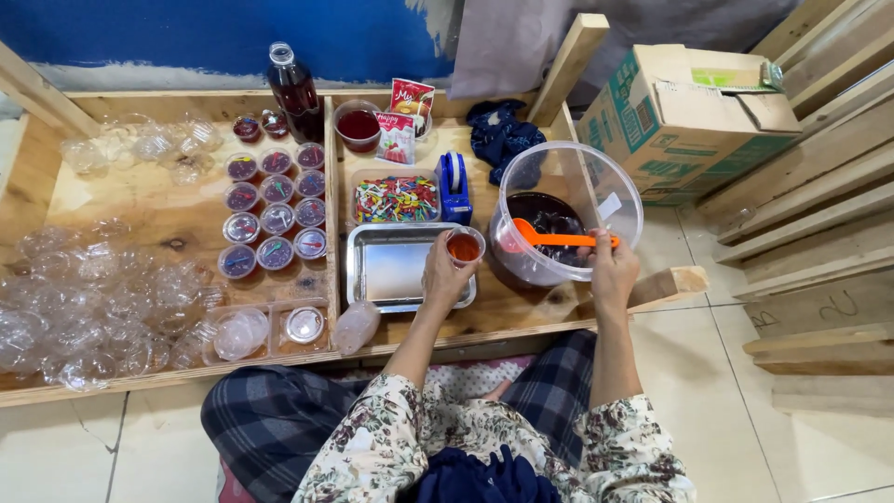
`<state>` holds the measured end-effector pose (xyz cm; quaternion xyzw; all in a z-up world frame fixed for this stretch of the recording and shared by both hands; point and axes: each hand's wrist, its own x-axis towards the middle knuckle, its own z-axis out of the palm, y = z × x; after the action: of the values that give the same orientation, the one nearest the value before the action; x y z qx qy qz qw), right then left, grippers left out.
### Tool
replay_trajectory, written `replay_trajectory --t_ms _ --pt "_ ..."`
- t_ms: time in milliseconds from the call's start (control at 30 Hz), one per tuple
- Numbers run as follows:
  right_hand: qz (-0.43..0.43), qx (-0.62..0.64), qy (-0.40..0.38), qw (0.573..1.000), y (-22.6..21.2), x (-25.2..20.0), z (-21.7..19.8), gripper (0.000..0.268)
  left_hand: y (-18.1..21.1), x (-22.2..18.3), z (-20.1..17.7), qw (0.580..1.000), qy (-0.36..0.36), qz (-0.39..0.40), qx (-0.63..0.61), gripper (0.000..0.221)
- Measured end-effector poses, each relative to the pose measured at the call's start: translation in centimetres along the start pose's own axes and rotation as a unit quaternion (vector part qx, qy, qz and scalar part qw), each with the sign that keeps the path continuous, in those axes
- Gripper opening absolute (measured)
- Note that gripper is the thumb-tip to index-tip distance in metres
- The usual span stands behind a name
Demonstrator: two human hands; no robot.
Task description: The person fills small cups with a dark liquid from a large container using a ladle, adds sprinkles by hand, and seals the cups with lids by hand.
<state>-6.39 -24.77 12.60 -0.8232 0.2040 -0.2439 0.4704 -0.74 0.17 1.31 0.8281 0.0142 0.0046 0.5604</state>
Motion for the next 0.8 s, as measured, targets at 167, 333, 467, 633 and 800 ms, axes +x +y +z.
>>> replay_trajectory --t_ms 167,333,467,633,800 --pt "-0.003 0.127 0.052 0.990 -3.1 -0.5 -2.9 0.024 0.6 -0.4 0.2 1.000 -0.002 0.004 -0.004 0.081" --pt "-0.033 0.165 0.071 0.983 -4.1 -0.5 -4.9 0.026 1.2 -0.4 0.5 1.000 -0.001 0.012 -0.007 0.083" --pt "-0.053 0.176 0.086 0.979 -6.1 -1.6 -4.9 0.024 0.9 -0.2 0.8 0.999 0.012 0.030 -0.009 0.080" --pt "-0.068 0.166 0.060 0.982 -8.5 -4.1 -3.1 0.026 1.1 0.0 0.3 0.999 0.026 0.033 -0.007 0.080" --pt "-0.097 0.116 0.012 0.988 -9.8 -7.2 -0.6 0.025 2.0 -0.6 -1.3 0.999 0.008 0.018 -0.028 0.075"
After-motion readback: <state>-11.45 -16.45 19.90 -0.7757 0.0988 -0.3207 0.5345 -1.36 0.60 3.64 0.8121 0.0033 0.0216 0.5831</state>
